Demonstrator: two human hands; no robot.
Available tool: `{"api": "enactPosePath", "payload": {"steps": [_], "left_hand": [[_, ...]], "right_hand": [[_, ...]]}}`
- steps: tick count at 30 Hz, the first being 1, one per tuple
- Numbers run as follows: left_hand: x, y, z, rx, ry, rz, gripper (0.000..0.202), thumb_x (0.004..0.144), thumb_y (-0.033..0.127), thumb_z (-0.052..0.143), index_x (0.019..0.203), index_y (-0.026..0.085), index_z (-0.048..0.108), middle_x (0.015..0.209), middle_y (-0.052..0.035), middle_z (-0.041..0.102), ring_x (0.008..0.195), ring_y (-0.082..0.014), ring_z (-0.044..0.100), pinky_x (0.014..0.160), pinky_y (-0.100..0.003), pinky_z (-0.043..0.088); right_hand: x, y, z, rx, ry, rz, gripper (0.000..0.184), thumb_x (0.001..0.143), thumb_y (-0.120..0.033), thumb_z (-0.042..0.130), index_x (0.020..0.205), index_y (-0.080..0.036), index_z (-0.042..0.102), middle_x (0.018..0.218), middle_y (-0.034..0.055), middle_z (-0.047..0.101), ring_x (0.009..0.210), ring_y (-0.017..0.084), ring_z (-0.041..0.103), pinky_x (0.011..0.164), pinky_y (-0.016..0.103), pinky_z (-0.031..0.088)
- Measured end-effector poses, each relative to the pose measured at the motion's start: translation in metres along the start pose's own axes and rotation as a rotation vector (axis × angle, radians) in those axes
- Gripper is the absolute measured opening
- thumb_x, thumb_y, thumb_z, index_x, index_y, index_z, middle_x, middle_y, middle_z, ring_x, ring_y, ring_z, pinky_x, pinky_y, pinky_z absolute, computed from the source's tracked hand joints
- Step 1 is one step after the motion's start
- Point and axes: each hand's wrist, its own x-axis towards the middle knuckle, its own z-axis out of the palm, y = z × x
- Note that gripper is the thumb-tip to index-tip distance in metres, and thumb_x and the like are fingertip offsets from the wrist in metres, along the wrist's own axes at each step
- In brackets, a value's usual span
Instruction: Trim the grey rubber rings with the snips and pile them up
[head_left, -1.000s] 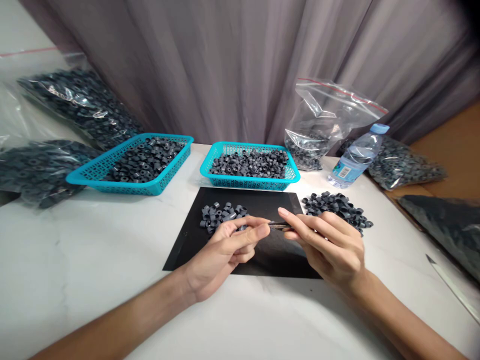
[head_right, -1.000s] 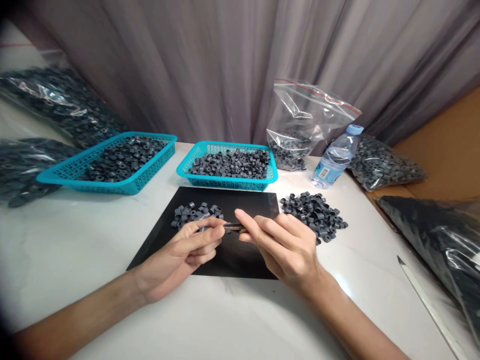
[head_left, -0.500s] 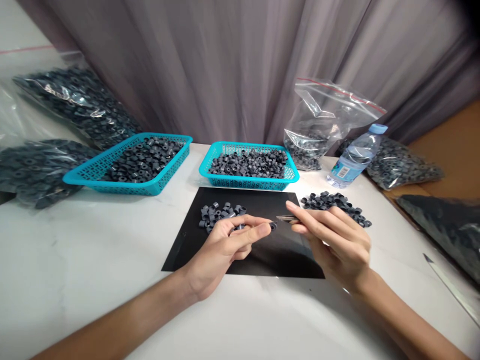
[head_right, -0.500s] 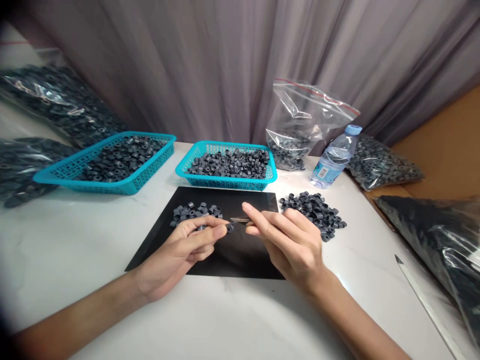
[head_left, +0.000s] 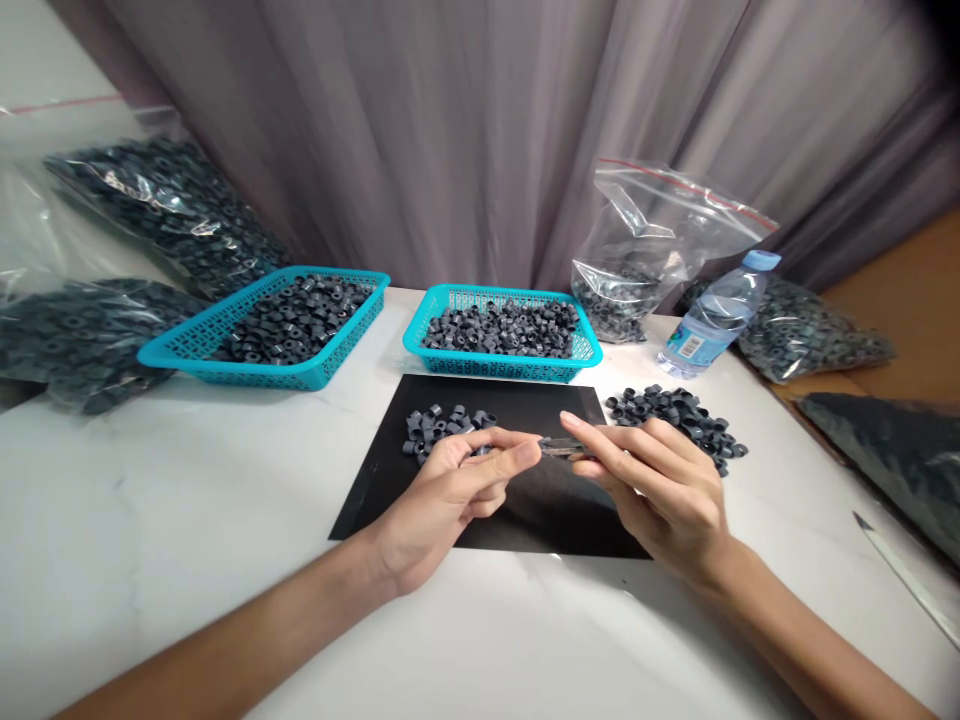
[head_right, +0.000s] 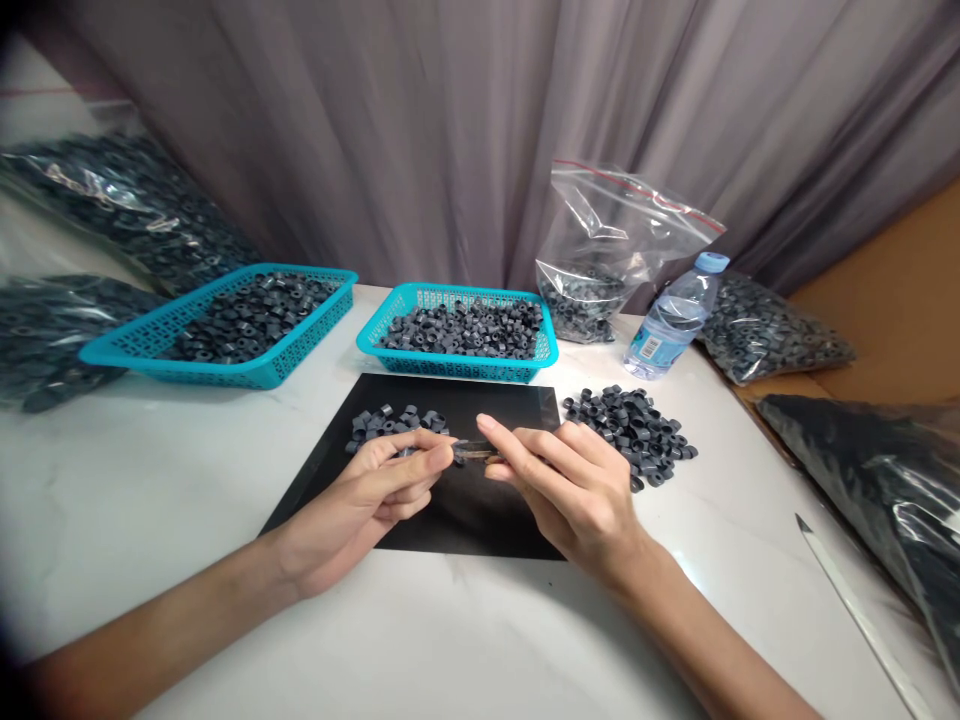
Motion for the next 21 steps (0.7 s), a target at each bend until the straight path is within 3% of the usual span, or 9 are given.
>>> {"api": "enactPosePath", "payload": {"steps": [11,21], "left_hand": [[-0.0007,-0.0021,-0.0002,-0.079,-0.051,-0.066,0.025,0.083,0.036,0.081,0.095,0.017,0.070,0.062,0.0092,0.021,0.056,-0.0072,0.009,0.046,-0.018,0.012],[-0.0028,0.0013,0.0051,-0.121,-0.016,-0.086,0.029,0.079,0.036,0.084,0.094,0.016,0.069,0.059,0.0103,0.024,0.054,-0.0062,0.009,0.046,-0.019,0.011]], "right_hand": [[-0.0015,-0.0015,-0.0006,0.017,0.011,0.003,0.055,0.097,-0.009,0.062,0.149,-0.024,0.051,0.095,0.0071,0.077,0.066,0.015,0.058,0.062,0.030,0.042],[0.0008,-0.0032,-0.0012,0.015,0.022,0.005,0.059,0.097,-0.008,0.062,0.152,-0.024,0.047,0.096,0.0074,0.078,0.068,0.015,0.061,0.062,0.030,0.044]]}}
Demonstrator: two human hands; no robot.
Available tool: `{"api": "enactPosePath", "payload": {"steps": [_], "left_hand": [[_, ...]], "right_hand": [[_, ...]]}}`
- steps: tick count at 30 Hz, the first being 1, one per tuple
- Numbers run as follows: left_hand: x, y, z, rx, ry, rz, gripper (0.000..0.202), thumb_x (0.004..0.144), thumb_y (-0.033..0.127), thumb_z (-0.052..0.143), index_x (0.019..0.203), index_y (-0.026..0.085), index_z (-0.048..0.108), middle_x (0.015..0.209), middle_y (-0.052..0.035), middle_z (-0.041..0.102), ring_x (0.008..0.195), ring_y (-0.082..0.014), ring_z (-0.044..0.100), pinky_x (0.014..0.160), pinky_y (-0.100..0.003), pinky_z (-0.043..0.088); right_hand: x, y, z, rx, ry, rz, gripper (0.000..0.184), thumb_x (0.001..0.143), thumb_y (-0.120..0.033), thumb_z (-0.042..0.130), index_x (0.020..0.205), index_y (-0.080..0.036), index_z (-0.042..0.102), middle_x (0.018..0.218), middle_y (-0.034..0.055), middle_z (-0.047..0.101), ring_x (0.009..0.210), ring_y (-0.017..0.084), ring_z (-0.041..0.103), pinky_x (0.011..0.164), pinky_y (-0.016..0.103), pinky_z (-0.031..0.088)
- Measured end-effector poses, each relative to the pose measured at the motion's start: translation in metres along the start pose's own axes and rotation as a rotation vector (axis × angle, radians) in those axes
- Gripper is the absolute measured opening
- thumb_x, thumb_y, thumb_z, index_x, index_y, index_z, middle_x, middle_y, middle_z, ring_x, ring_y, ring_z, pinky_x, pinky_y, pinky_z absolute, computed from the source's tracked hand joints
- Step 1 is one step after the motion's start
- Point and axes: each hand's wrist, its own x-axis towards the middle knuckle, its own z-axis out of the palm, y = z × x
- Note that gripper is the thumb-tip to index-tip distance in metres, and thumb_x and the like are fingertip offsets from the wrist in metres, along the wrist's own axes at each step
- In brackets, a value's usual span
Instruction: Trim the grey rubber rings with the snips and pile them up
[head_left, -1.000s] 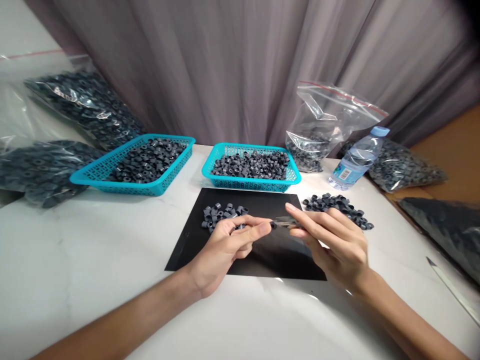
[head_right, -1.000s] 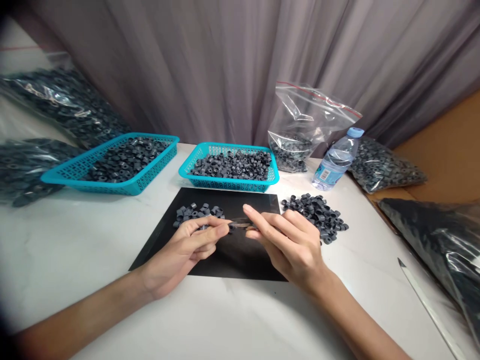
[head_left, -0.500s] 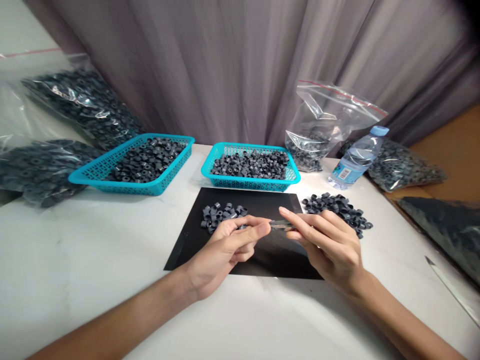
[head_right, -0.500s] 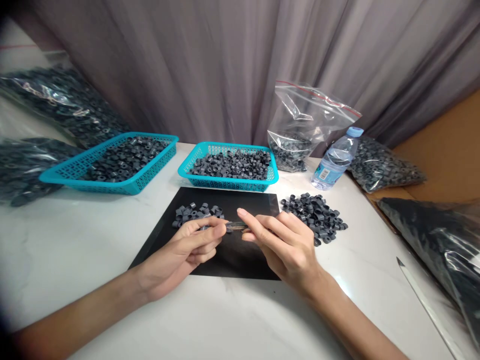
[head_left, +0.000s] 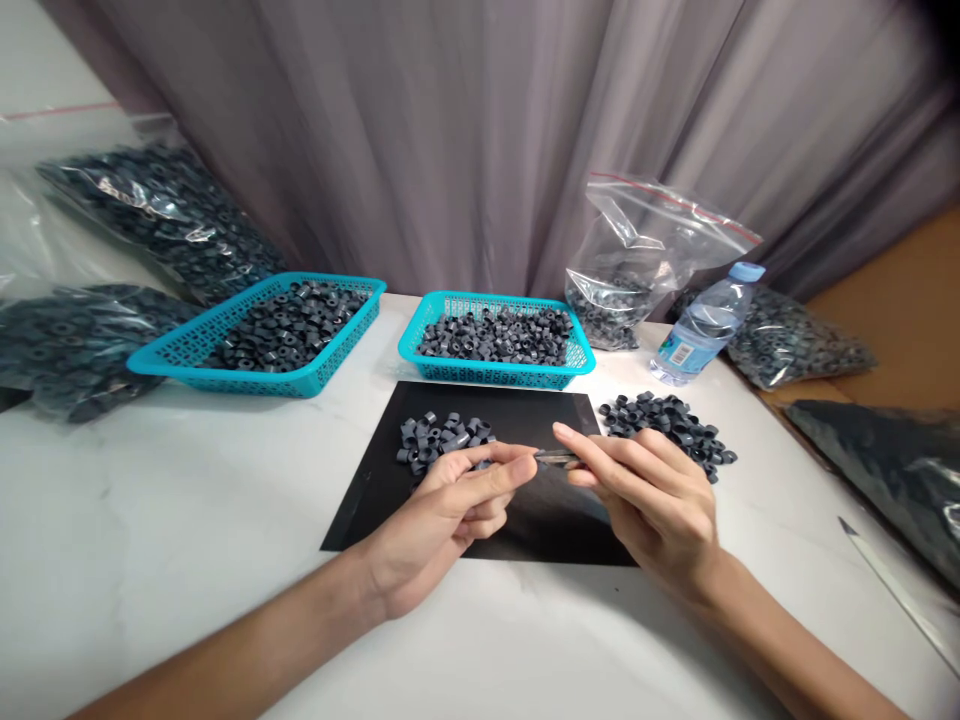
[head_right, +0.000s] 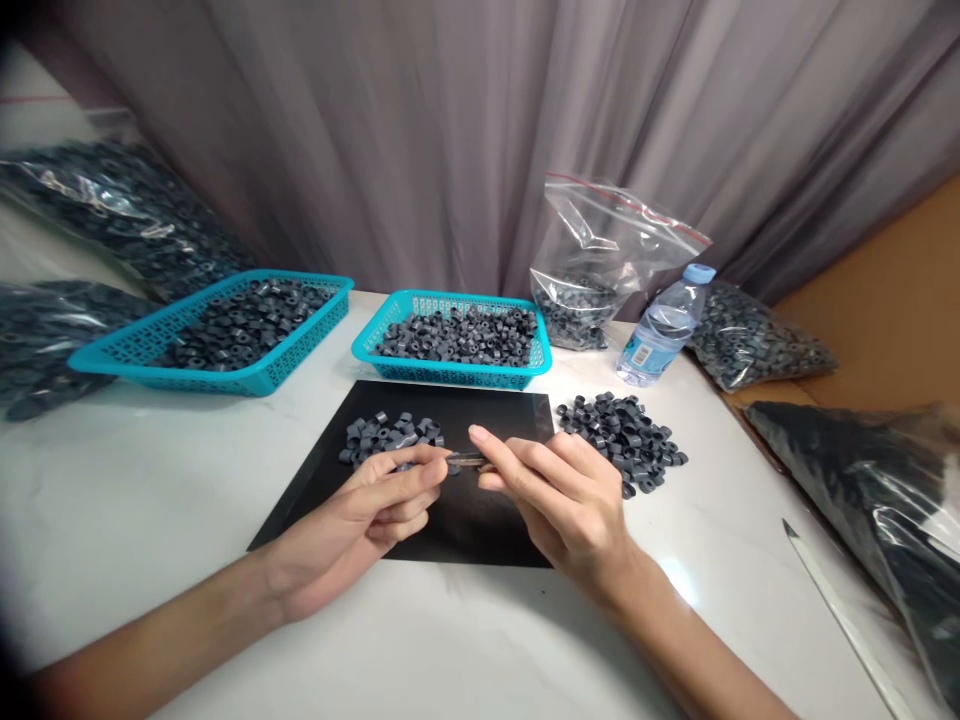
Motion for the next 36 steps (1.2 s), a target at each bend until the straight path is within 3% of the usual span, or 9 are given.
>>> {"api": "enactPosePath", "payload": {"steps": [6,9,11,14,18,22,25,28,36], "left_hand": [[-0.001,0.002,0.000,0.030,0.005,0.018,0.030,0.077,0.038,0.085,0.092,0.015,0.072,0.059,0.0100,0.024,0.055,-0.0064,0.010,0.046,-0.021,0.011],[0.000,0.003,-0.003,0.072,0.015,0.046,0.030,0.078,0.039,0.084,0.096,0.016,0.074,0.062,0.0094,0.023,0.055,-0.0062,0.011,0.047,-0.021,0.010],[0.001,0.003,-0.005,0.106,0.038,0.067,0.031,0.078,0.040,0.084,0.098,0.018,0.076,0.065,0.0082,0.025,0.055,-0.0058,0.013,0.047,-0.022,0.010],[0.004,0.002,-0.007,0.179,0.053,0.095,0.031,0.078,0.042,0.083,0.099,0.019,0.078,0.068,0.0062,0.031,0.056,-0.0060,0.016,0.049,-0.024,0.009],[0.005,0.004,-0.007,0.330,0.091,0.164,0.030,0.079,0.044,0.080,0.096,0.020,0.080,0.063,0.0064,0.029,0.059,-0.0092,0.018,0.051,-0.026,0.012],[0.006,0.005,-0.009,0.497,0.141,0.276,0.028,0.081,0.046,0.077,0.094,0.021,0.081,0.060,0.0061,0.029,0.059,-0.0112,0.022,0.054,-0.028,0.016],[0.008,0.004,-0.012,0.592,0.140,0.327,0.028,0.081,0.046,0.077,0.091,0.021,0.081,0.059,0.0060,0.028,0.059,-0.0114,0.023,0.056,-0.028,0.018],[0.008,0.002,-0.012,0.634,0.133,0.346,0.028,0.082,0.047,0.076,0.093,0.022,0.081,0.059,0.0070,0.022,0.059,-0.0113,0.021,0.059,-0.029,0.018],[0.007,0.001,-0.008,0.683,0.241,0.420,0.028,0.081,0.047,0.078,0.097,0.024,0.079,0.065,0.0063,0.021,0.061,-0.0118,0.027,0.063,-0.027,0.025]], "right_hand": [[-0.002,0.000,0.000,-0.023,0.012,-0.017,0.061,0.095,-0.008,0.064,0.151,-0.024,0.048,0.094,0.0066,0.078,0.067,0.015,0.063,0.062,0.030,0.044],[-0.005,0.001,0.000,0.038,0.068,0.051,0.059,0.093,-0.005,0.065,0.147,-0.027,0.053,0.096,0.0061,0.077,0.071,0.016,0.064,0.064,0.030,0.045],[-0.005,0.002,0.001,0.103,0.125,0.169,0.053,0.094,-0.007,0.064,0.142,-0.028,0.059,0.093,0.0054,0.074,0.073,0.016,0.063,0.065,0.031,0.045],[-0.002,0.002,0.004,0.303,0.130,0.481,0.033,0.099,-0.021,0.060,0.130,-0.024,0.069,0.081,0.0035,0.065,0.070,0.017,0.058,0.061,0.030,0.044],[0.003,-0.005,0.013,0.729,-0.032,0.847,0.035,0.097,-0.047,0.059,0.111,-0.018,0.074,0.071,0.0001,0.056,0.066,0.015,0.052,0.057,0.027,0.041],[0.005,-0.016,0.020,1.045,-0.189,1.035,0.040,0.089,-0.056,0.066,0.090,-0.017,0.068,0.068,-0.0029,0.047,0.058,0.010,0.037,0.051,0.025,0.029],[0.005,-0.021,0.021,1.194,-0.217,1.083,0.041,0.088,-0.056,0.068,0.079,-0.017,0.061,0.068,-0.0036,0.045,0.054,0.008,0.027,0.048,0.026,0.021],[0.003,-0.020,0.022,1.217,-0.205,1.088,0.038,0.086,-0.053,0.072,0.078,-0.017,0.061,0.068,-0.0037,0.046,0.054,0.008,0.026,0.048,0.026,0.020],[0.002,-0.018,0.023,1.093,-0.152,1.048,0.031,0.088,-0.048,0.072,0.089,-0.017,0.069,0.069,-0.0019,0.055,0.062,0.011,0.045,0.055,0.025,0.033]]}}
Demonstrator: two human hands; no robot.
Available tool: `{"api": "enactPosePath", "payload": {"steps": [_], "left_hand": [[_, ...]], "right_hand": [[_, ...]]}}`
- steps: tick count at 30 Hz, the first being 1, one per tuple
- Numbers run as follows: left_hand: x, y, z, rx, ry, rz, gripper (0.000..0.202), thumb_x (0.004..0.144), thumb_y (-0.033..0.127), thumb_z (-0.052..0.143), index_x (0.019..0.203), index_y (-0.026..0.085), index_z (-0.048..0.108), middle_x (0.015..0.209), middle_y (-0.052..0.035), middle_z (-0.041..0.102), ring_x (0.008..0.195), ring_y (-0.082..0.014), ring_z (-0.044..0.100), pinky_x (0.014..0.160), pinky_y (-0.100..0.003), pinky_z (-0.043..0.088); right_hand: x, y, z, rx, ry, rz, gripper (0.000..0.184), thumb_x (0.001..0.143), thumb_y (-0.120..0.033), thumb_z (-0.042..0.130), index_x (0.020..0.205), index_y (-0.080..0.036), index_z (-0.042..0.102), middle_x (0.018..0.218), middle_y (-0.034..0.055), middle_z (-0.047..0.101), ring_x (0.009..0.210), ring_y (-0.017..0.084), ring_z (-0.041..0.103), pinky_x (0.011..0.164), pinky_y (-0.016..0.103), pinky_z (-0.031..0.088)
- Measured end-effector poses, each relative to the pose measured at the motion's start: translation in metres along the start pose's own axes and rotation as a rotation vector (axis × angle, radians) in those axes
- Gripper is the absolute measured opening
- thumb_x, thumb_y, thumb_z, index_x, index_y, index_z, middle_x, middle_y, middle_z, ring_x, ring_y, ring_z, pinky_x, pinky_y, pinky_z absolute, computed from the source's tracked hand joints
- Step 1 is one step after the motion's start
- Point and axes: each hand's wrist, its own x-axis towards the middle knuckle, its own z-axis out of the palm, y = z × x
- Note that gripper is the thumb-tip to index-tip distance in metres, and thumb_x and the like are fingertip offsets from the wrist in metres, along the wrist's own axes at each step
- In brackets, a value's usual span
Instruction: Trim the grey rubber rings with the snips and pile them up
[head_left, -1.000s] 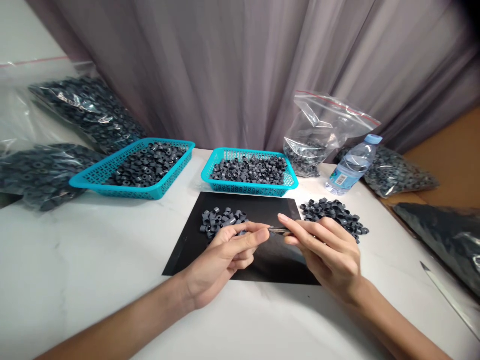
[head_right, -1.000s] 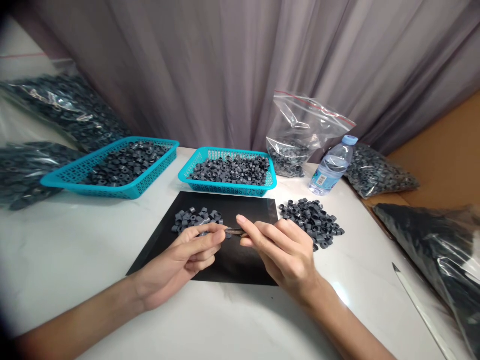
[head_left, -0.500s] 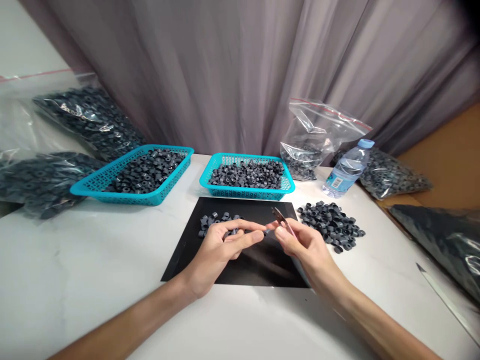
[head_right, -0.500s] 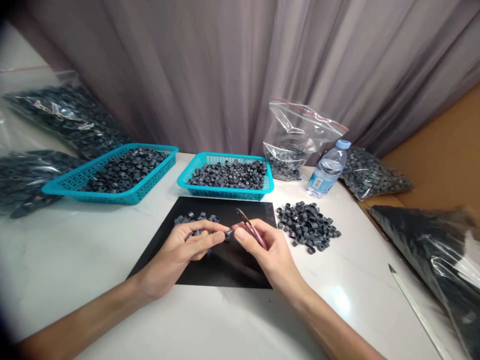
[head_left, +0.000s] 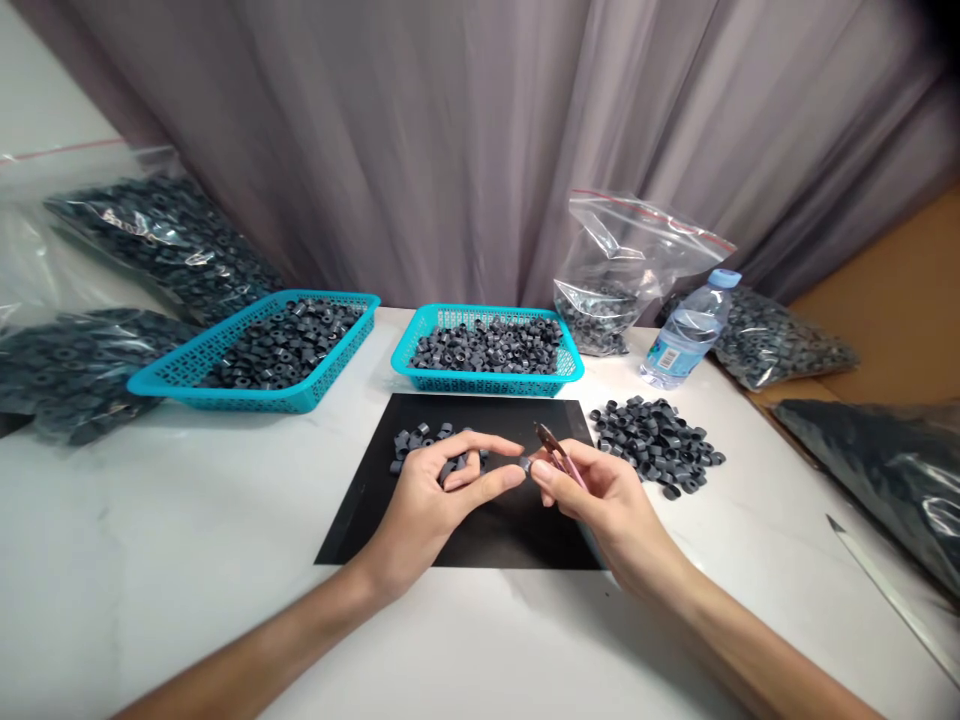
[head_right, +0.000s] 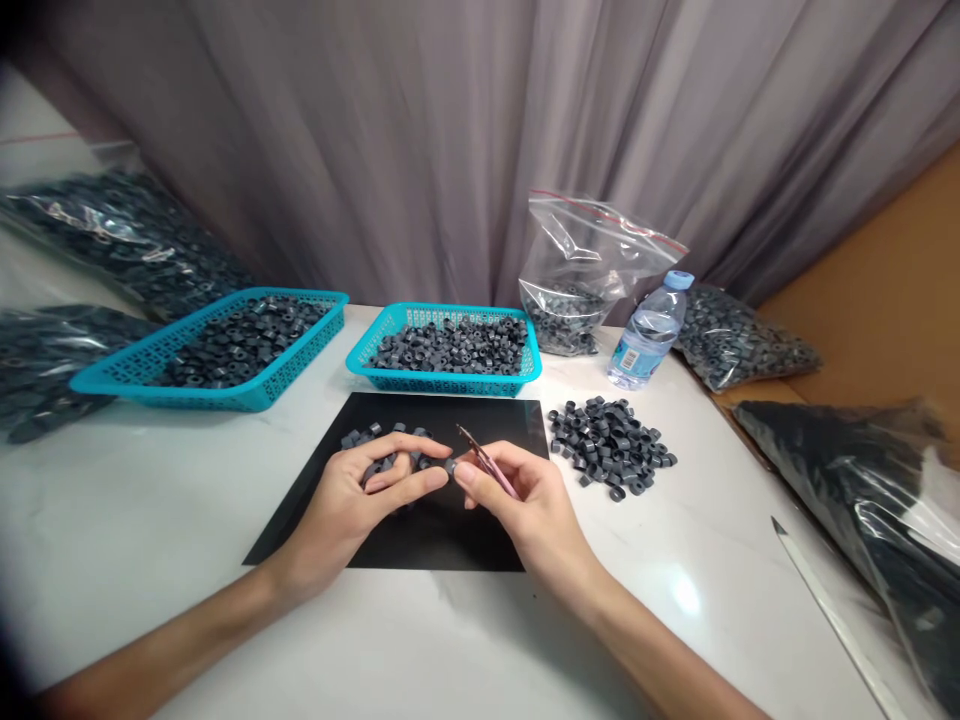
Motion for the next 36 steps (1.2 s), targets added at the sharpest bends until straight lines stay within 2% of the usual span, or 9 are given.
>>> {"api": "enactPosePath", "payload": {"steps": [3,9,17,24,30,36], "left_hand": [[0.0004,-0.0002,0.0012,-0.028,0.013,-0.044,0.030,0.081,0.049,0.077,0.095,0.023,0.079,0.064,0.0062,0.022,0.060,-0.0117,0.027,0.060,-0.027,0.026],[-0.0003,-0.0011,0.0044,-0.113,-0.073,-0.123,0.034,0.081,0.051,0.076,0.095,0.019,0.078,0.064,0.0058,0.027,0.058,-0.0101,0.024,0.052,-0.026,0.016],[-0.0023,0.0003,0.0039,-0.306,-0.122,-0.233,0.037,0.084,0.048,0.075,0.101,0.015,0.074,0.064,0.0073,0.022,0.058,-0.0091,0.017,0.050,-0.025,0.013],[-0.0059,-0.0007,0.0083,-0.341,-0.180,-0.265,0.041,0.087,0.050,0.071,0.102,0.012,0.071,0.063,0.0082,0.021,0.058,-0.0090,0.013,0.050,-0.025,0.011],[-0.0063,-0.0007,0.0084,-0.350,-0.233,-0.271,0.046,0.089,0.056,0.065,0.105,0.013,0.072,0.066,0.0077,0.018,0.059,-0.0097,0.011,0.049,-0.025,0.010],[-0.0063,-0.0001,0.0084,-0.352,-0.249,-0.267,0.043,0.091,0.053,0.065,0.105,0.013,0.072,0.066,0.0074,0.018,0.059,-0.0098,0.011,0.049,-0.025,0.010]], "right_hand": [[-0.0010,-0.0011,-0.0010,-0.031,0.045,-0.052,0.027,0.088,-0.045,0.072,0.087,-0.018,0.070,0.070,-0.0016,0.058,0.066,0.013,0.051,0.061,0.026,0.040],[-0.0042,-0.0036,-0.0003,-0.085,0.063,-0.060,0.021,0.089,-0.041,0.073,0.090,-0.020,0.073,0.073,-0.0010,0.063,0.069,0.013,0.055,0.065,0.025,0.043],[-0.0021,-0.0040,-0.0022,0.020,0.049,-0.075,0.019,0.089,-0.037,0.074,0.103,-0.026,0.077,0.083,-0.0010,0.069,0.070,0.010,0.057,0.069,0.023,0.049],[-0.0026,0.0005,-0.0021,0.050,0.025,-0.051,0.019,0.087,-0.036,0.076,0.104,-0.028,0.078,0.080,-0.0020,0.068,0.069,0.009,0.056,0.068,0.022,0.049],[-0.0009,0.0024,-0.0018,0.052,0.034,-0.050,0.016,0.087,-0.038,0.076,0.095,-0.024,0.077,0.073,-0.0021,0.063,0.066,0.010,0.053,0.065,0.023,0.045],[-0.0004,0.0035,-0.0034,0.039,0.018,-0.022,0.021,0.089,-0.041,0.074,0.099,-0.022,0.076,0.074,-0.0016,0.061,0.067,0.010,0.051,0.063,0.023,0.042]]}}
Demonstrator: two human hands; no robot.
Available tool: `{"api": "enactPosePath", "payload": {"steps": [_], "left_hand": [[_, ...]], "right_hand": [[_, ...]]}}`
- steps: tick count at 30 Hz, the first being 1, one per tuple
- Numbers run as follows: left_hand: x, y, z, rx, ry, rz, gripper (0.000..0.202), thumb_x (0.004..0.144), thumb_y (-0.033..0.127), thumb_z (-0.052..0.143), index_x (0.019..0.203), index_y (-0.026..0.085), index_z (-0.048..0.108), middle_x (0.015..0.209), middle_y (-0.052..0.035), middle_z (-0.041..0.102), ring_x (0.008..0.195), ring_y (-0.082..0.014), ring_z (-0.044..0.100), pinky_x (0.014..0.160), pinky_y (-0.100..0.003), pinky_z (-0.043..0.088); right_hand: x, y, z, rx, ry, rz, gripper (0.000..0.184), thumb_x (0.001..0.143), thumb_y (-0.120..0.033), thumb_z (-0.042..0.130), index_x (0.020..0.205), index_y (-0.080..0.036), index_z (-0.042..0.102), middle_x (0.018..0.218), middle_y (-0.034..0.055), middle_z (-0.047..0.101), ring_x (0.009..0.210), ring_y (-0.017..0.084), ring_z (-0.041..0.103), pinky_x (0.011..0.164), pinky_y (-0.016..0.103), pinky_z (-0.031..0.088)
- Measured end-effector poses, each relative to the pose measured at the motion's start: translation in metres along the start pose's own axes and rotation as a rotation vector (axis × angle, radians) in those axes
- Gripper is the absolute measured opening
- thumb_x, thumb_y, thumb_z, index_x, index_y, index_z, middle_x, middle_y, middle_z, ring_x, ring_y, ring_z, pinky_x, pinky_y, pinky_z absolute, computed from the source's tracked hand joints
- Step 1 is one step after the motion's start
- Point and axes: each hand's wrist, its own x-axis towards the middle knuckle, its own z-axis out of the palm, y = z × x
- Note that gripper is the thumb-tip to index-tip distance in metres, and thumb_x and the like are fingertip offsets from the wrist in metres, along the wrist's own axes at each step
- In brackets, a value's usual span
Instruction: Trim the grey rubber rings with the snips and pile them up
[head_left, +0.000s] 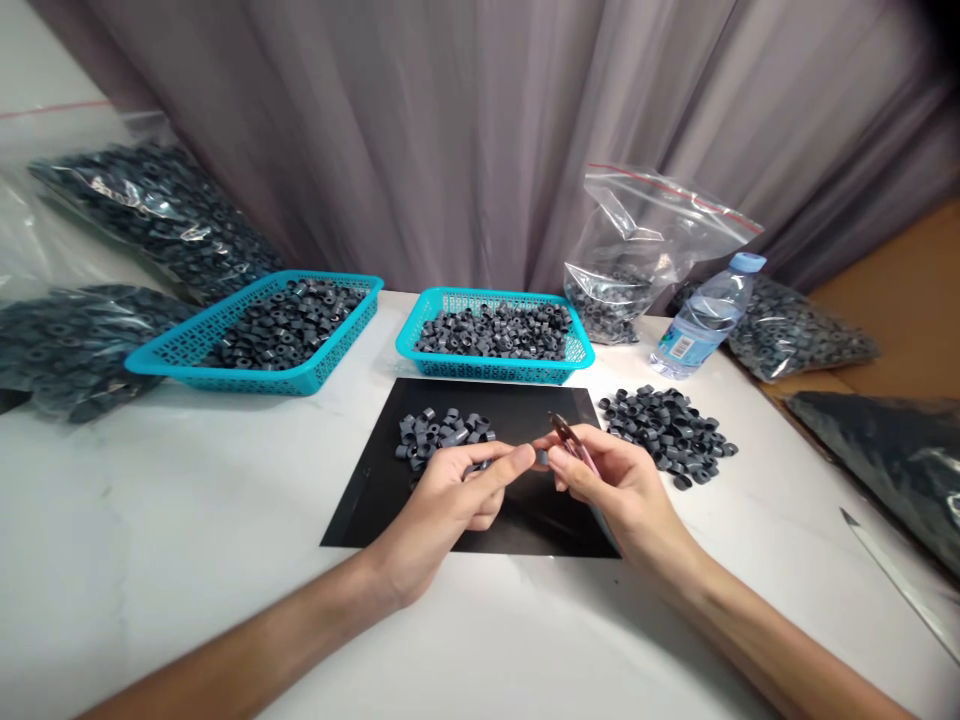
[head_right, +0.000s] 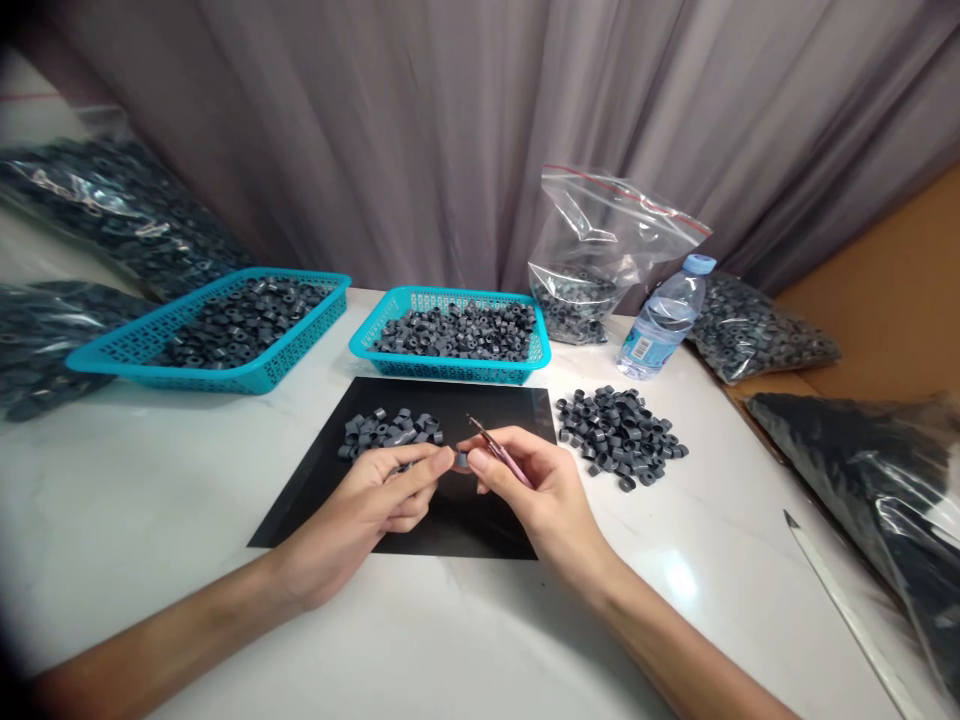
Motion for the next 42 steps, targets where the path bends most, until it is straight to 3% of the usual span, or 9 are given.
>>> {"api": "enactPosePath", "payload": {"steps": [11,17,22,26,34,42], "left_hand": [[0.0002,0.0014,0.0004,-0.003,0.011,0.011,0.039,0.089,0.051,0.068,0.096,0.012,0.072,0.066,0.0076,0.018,0.058,-0.0090,0.012,0.049,-0.025,0.010],[-0.0004,0.0006,0.0004,0.017,0.078,0.009,0.042,0.086,0.053,0.071,0.103,0.014,0.073,0.064,0.0074,0.021,0.059,-0.0092,0.014,0.050,-0.025,0.013],[-0.0009,0.0010,-0.0001,0.006,0.101,0.021,0.043,0.084,0.052,0.073,0.104,0.014,0.073,0.065,0.0074,0.020,0.059,-0.0092,0.014,0.050,-0.025,0.012],[-0.0009,0.0031,0.0003,-0.013,0.096,0.013,0.044,0.083,0.051,0.074,0.106,0.013,0.073,0.063,0.0082,0.021,0.058,-0.0090,0.014,0.051,-0.025,0.012],[-0.0024,0.0039,-0.0002,-0.014,0.053,0.027,0.042,0.088,0.047,0.070,0.112,0.013,0.073,0.064,0.0077,0.021,0.058,-0.0094,0.015,0.051,-0.026,0.012],[-0.0021,0.0052,0.0008,-0.015,0.076,0.010,0.044,0.085,0.051,0.072,0.108,0.014,0.073,0.062,0.0083,0.022,0.057,-0.0090,0.014,0.051,-0.026,0.011]], "right_hand": [[-0.0013,0.0018,-0.0020,-0.004,-0.009,-0.001,0.019,0.090,-0.041,0.073,0.097,-0.023,0.075,0.072,-0.0027,0.056,0.065,0.010,0.046,0.060,0.024,0.037],[-0.0016,0.0022,-0.0030,-0.012,0.003,0.020,0.030,0.094,-0.047,0.066,0.109,-0.022,0.075,0.070,-0.0025,0.050,0.061,0.010,0.038,0.055,0.025,0.031],[-0.0020,0.0013,-0.0051,-0.019,0.020,0.013,0.029,0.085,-0.044,0.076,0.107,-0.025,0.076,0.083,-0.0001,0.058,0.073,0.013,0.046,0.066,0.027,0.038],[-0.0009,0.0013,-0.0072,-0.034,0.014,0.028,0.033,0.080,-0.041,0.082,0.108,-0.026,0.076,0.074,-0.0030,0.048,0.069,0.013,0.041,0.062,0.026,0.034],[-0.0011,0.0025,-0.0058,-0.025,0.014,0.018,0.028,0.079,-0.038,0.083,0.104,-0.026,0.076,0.074,-0.0033,0.048,0.068,0.012,0.040,0.061,0.025,0.034],[-0.0009,0.0013,-0.0048,-0.011,0.024,0.016,0.025,0.080,-0.038,0.083,0.101,-0.026,0.077,0.075,-0.0028,0.051,0.070,0.012,0.042,0.061,0.025,0.035]]}}
